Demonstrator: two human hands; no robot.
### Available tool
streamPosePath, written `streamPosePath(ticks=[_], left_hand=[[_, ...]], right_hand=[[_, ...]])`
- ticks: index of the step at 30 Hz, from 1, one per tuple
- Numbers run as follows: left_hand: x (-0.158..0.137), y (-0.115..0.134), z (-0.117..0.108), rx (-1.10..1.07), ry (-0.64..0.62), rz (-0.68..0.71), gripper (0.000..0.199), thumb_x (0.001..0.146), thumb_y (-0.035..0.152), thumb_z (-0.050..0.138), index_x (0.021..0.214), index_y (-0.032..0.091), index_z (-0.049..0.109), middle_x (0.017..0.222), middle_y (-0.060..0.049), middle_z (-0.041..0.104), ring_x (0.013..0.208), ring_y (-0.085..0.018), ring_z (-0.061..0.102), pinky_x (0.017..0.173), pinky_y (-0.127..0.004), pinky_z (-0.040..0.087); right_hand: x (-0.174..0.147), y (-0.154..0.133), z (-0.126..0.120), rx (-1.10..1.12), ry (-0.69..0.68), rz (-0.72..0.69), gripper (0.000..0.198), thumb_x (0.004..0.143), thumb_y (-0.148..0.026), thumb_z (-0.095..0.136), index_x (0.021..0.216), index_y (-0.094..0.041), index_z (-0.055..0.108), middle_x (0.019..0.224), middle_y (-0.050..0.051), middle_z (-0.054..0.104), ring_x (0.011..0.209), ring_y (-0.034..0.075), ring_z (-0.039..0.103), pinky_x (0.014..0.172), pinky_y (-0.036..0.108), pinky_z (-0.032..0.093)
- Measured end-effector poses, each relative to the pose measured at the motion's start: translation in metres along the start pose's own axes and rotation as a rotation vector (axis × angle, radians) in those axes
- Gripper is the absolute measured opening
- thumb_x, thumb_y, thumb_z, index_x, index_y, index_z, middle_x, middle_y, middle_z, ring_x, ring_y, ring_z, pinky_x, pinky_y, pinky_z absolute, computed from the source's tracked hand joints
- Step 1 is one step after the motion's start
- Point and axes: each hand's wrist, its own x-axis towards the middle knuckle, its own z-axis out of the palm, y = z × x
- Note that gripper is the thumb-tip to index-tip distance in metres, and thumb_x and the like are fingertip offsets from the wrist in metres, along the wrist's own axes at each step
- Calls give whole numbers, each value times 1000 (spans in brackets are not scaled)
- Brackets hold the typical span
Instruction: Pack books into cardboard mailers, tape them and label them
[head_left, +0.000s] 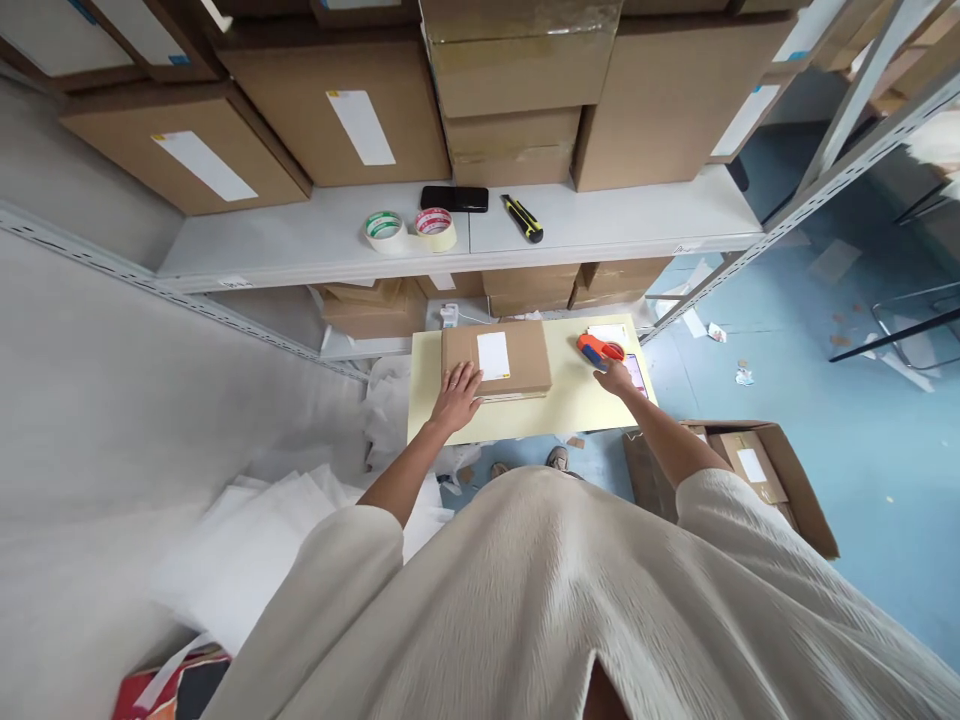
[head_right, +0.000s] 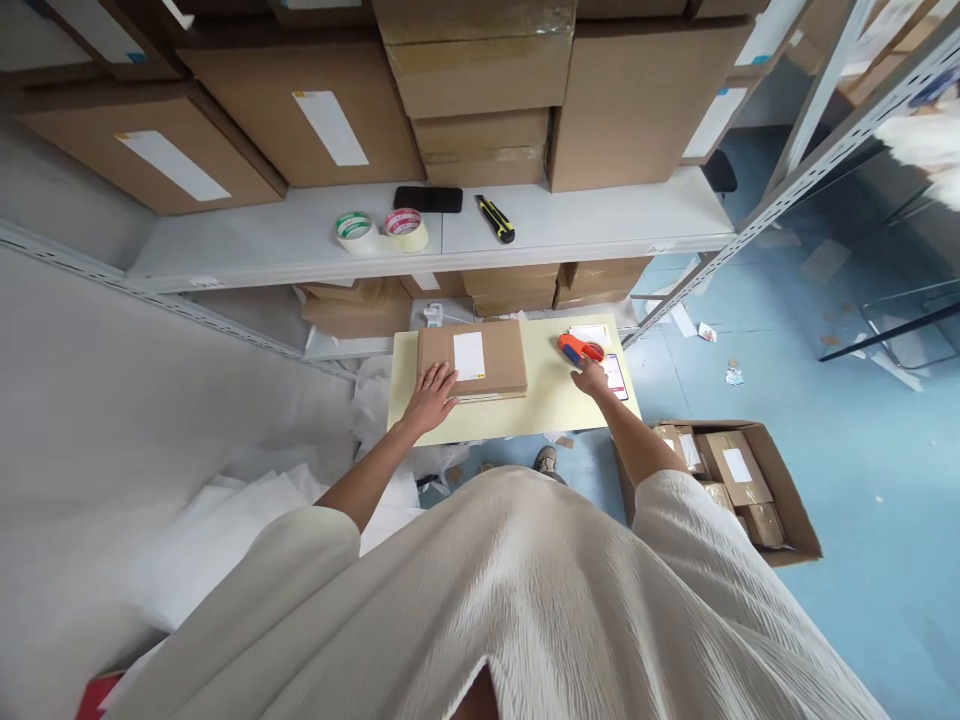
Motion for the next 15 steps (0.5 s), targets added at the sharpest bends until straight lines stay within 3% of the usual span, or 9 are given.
streamPosePath(ticks=[3,9,15], left_hand=[[-4,7,-3,-13,-1,-68,72,111,44,53,176,15,49,190,-19,31,180,-39,21,146,-63,11],[9,33,-1,-49,76,-242,81,102,54,68,172,18,52,185,-21,41,177,-42,27,146,-62,16],[21,50,3,-82,86,-372,70,107,51,61,167,16,55,183,-23,42,176,-41,29,145,-61,21]], right_hand=[[17,7,-3,-3,-43,62,63,102,-42,67,162,-24,65,154,22,67,143,42,61,114,54,50],[49,16,2,-88,-44,-15,53,107,-36,58,155,-15,67,157,25,64,150,42,51,120,56,38],[63,24,10,-137,-68,-66,43,111,-33,51,138,-9,75,146,27,69,138,40,57,114,53,34]])
